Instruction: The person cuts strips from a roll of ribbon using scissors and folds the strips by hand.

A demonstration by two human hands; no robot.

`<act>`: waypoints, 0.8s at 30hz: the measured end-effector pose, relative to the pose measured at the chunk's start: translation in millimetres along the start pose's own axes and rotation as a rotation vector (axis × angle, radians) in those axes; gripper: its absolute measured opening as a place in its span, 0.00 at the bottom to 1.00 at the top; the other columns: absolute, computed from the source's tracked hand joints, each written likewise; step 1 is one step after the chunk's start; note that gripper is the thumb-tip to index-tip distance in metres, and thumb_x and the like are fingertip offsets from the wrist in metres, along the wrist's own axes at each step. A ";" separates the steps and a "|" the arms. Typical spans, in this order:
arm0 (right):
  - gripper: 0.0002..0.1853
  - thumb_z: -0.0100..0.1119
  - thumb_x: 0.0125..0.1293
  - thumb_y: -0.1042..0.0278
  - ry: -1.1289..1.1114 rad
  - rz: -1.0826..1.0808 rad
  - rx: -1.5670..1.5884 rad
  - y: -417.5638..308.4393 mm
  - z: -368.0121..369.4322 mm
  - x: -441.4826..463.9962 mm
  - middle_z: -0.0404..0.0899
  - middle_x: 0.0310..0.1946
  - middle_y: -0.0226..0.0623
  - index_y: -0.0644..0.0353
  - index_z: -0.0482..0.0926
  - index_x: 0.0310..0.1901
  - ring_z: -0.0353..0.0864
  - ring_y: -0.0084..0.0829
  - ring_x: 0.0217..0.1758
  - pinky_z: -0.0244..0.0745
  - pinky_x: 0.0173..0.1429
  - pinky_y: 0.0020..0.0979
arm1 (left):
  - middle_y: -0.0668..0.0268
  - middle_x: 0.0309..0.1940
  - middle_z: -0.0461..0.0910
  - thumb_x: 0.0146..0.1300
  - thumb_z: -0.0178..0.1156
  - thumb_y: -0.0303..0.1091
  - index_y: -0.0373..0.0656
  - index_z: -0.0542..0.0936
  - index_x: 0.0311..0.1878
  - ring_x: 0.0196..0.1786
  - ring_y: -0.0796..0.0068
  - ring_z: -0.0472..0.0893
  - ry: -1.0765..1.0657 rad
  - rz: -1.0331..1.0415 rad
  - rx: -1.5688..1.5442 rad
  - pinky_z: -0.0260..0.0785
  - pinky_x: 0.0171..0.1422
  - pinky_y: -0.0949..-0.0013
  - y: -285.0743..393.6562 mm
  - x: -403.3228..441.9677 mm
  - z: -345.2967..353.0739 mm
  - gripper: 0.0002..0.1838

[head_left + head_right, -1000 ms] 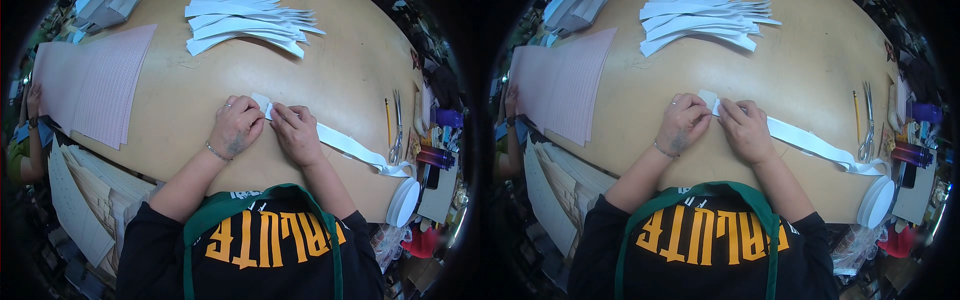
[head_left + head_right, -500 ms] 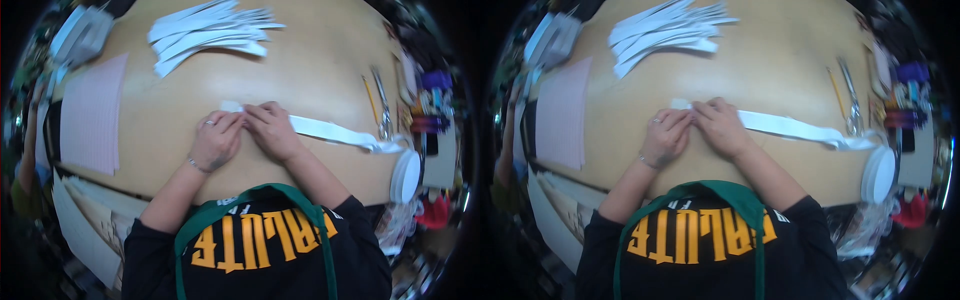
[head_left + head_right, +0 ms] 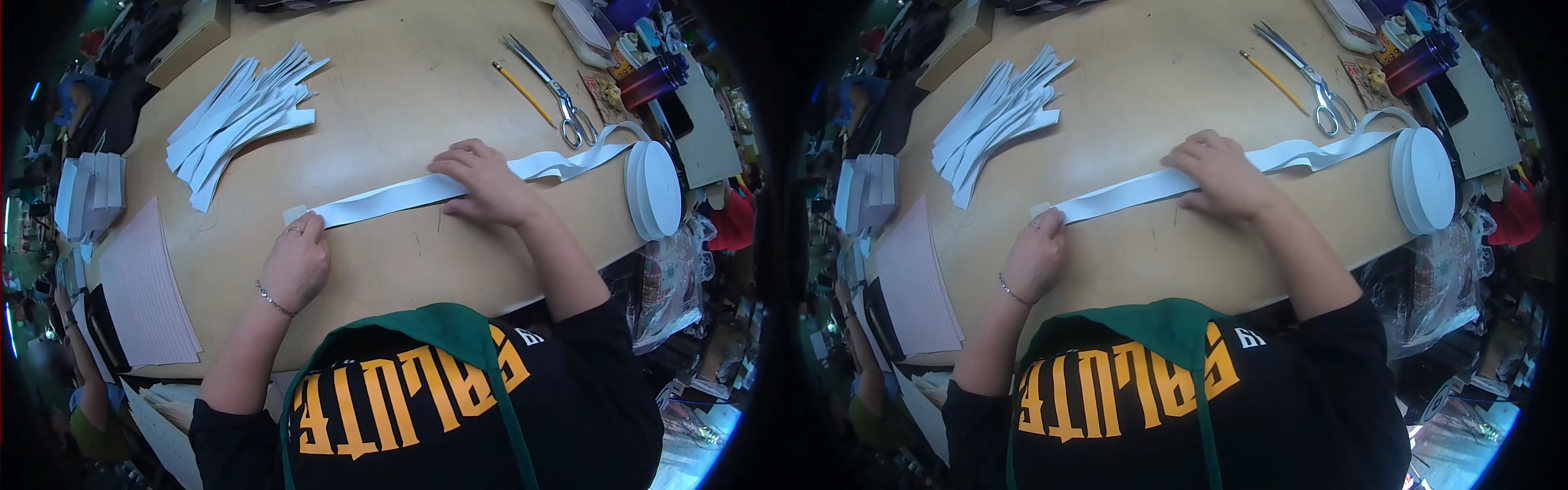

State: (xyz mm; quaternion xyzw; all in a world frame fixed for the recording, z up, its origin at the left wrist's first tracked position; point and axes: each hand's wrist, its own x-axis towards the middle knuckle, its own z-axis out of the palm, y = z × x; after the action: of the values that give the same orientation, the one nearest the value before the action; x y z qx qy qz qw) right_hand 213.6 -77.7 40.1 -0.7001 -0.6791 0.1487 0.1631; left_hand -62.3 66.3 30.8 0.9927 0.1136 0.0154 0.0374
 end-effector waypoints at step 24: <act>0.12 0.64 0.50 0.71 0.002 -0.121 -0.087 7.8 -8.0 -6.1 0.77 0.39 0.28 0.51 0.81 0.39 0.71 0.34 0.50 0.68 0.55 0.36 | 0.53 0.37 0.72 0.53 0.53 0.26 0.37 0.67 0.56 0.31 0.56 0.78 -0.257 -0.079 -0.116 0.73 0.37 0.61 0.7 14.5 -24.0 0.24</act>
State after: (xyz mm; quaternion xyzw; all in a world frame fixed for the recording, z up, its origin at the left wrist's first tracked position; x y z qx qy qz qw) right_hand 223.8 -84.3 43.9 -0.6642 -0.7260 0.1082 0.1417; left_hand -49.0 70.6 55.1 0.9775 0.1456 -0.1068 0.1093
